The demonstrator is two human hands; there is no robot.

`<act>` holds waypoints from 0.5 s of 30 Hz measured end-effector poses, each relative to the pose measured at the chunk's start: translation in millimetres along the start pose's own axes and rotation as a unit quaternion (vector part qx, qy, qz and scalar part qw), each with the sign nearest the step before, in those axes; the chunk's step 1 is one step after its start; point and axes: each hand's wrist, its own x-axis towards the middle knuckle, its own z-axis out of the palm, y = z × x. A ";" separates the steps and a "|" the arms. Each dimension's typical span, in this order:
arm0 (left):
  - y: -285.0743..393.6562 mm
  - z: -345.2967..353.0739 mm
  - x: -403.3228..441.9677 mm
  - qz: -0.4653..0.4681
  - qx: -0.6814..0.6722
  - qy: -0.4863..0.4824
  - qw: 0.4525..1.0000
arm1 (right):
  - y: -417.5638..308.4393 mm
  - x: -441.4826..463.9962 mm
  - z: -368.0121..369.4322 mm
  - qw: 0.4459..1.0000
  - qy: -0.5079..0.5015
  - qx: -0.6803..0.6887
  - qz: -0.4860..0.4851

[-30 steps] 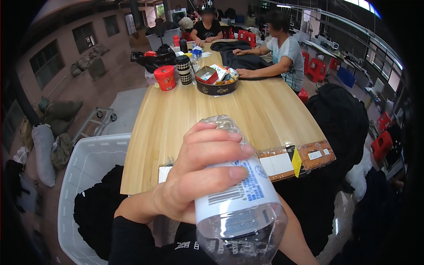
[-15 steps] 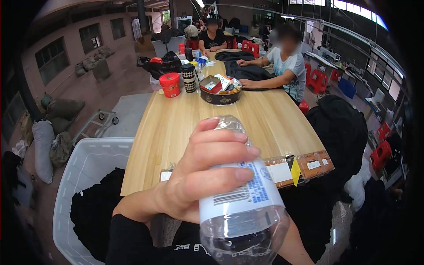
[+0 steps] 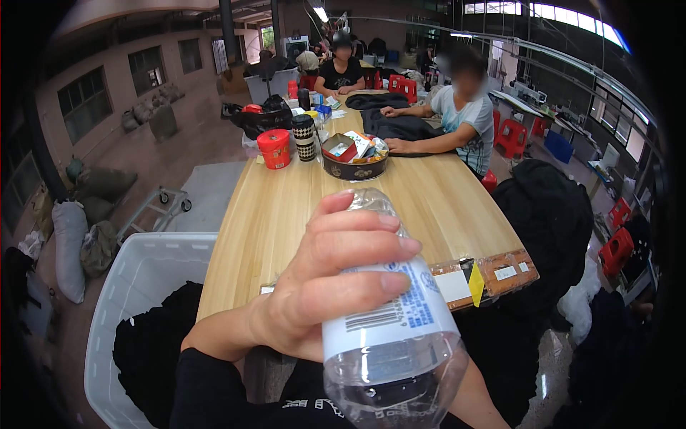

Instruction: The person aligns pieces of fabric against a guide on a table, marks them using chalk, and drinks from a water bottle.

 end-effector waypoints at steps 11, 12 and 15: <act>-1.4 -3.9 6.7 0.022 0.006 0.002 1.000 | 1.8 -0.7 0.6 1.000 -0.003 0.014 0.000; -1.4 -4.0 7.0 0.023 0.008 0.001 1.000 | 0.9 -0.7 -0.3 1.000 -0.007 0.008 0.002; -1.5 -3.3 8.6 0.030 0.012 0.010 0.999 | 3.3 -1.1 0.5 1.000 -0.007 0.008 -0.002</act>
